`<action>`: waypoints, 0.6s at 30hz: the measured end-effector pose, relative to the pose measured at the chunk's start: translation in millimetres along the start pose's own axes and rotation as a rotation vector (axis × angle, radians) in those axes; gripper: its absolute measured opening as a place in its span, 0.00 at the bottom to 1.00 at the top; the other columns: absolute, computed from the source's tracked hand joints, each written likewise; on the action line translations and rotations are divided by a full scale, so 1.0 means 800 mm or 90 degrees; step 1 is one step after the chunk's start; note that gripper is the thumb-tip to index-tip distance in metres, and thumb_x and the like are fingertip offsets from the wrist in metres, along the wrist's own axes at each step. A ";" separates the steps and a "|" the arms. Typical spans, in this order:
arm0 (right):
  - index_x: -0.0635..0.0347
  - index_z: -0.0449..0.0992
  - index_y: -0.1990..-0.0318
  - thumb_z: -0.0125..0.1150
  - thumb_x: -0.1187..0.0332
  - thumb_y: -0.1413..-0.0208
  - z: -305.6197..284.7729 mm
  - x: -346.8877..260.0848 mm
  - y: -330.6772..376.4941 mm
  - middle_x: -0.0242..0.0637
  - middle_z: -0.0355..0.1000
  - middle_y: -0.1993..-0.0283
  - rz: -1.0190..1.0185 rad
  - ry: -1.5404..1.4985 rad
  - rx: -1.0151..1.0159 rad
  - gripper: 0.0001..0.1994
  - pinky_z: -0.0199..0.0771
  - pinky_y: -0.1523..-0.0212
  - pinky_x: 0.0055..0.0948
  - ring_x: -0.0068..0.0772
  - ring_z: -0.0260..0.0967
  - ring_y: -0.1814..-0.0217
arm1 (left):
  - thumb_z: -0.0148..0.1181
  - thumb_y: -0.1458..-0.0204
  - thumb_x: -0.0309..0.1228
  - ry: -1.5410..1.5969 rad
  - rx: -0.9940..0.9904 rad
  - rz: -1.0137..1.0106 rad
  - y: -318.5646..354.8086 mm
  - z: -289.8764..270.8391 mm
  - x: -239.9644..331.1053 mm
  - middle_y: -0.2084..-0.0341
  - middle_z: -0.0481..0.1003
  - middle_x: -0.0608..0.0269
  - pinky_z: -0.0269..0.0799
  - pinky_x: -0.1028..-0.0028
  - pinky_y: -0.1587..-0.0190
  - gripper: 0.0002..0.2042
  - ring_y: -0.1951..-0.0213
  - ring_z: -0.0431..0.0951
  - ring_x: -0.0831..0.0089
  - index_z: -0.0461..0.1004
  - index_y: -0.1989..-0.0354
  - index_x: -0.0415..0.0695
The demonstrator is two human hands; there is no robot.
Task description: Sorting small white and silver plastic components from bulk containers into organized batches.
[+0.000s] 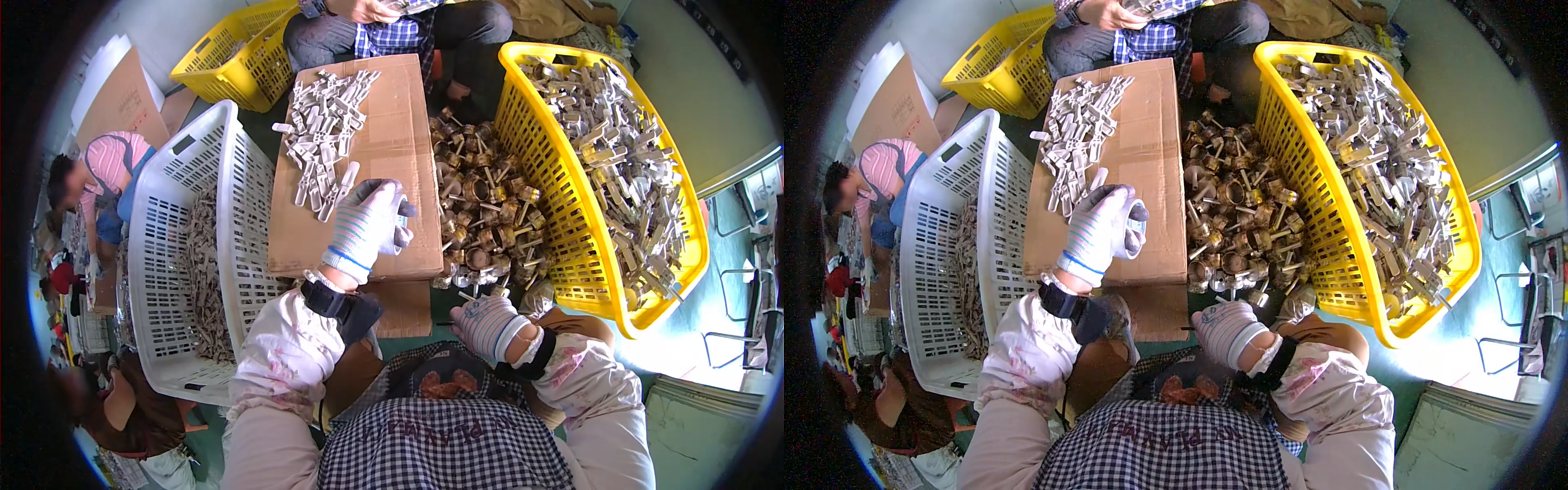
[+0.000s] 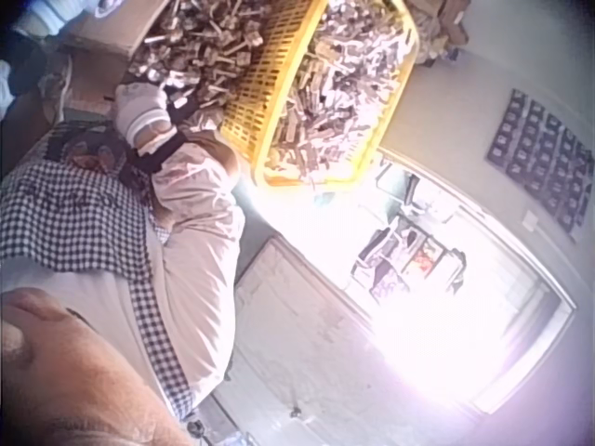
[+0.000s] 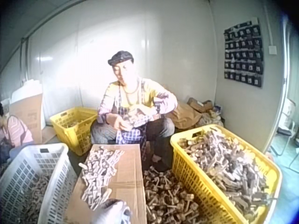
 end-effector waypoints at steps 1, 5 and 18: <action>0.61 0.71 0.61 0.48 0.61 0.42 -0.002 -0.001 0.000 0.42 0.74 0.67 0.000 0.014 -0.017 0.12 0.72 0.61 0.41 0.43 0.74 0.61 | 0.55 0.44 0.34 0.047 0.015 -0.040 -0.005 -0.003 -0.004 0.76 0.74 0.57 0.64 0.71 0.83 0.06 0.80 0.70 0.65 0.73 0.67 0.47; 0.62 0.71 0.60 0.50 0.63 0.44 -0.005 -0.004 0.001 0.42 0.75 0.63 0.006 0.037 -0.058 0.12 0.73 0.61 0.40 0.43 0.74 0.58 | 0.54 0.44 0.34 0.057 -0.033 0.019 -0.014 -0.006 0.009 0.77 0.71 0.59 0.65 0.63 0.82 0.07 0.77 0.72 0.64 0.72 0.68 0.44; 0.61 0.72 0.61 0.50 0.62 0.45 0.003 -0.001 0.004 0.41 0.76 0.65 0.004 0.046 -0.021 0.12 0.73 0.62 0.40 0.43 0.74 0.59 | 0.57 0.49 0.30 0.122 0.060 0.014 -0.065 -0.051 0.002 0.77 0.74 0.58 0.64 0.62 0.79 0.03 0.79 0.68 0.65 0.69 0.71 0.52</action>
Point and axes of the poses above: each hand's wrist, its own y-axis away from the middle knuckle, its own z-axis out of the palm, x = y × z, the point moved 7 cm from there along -y, towards the middle knuckle
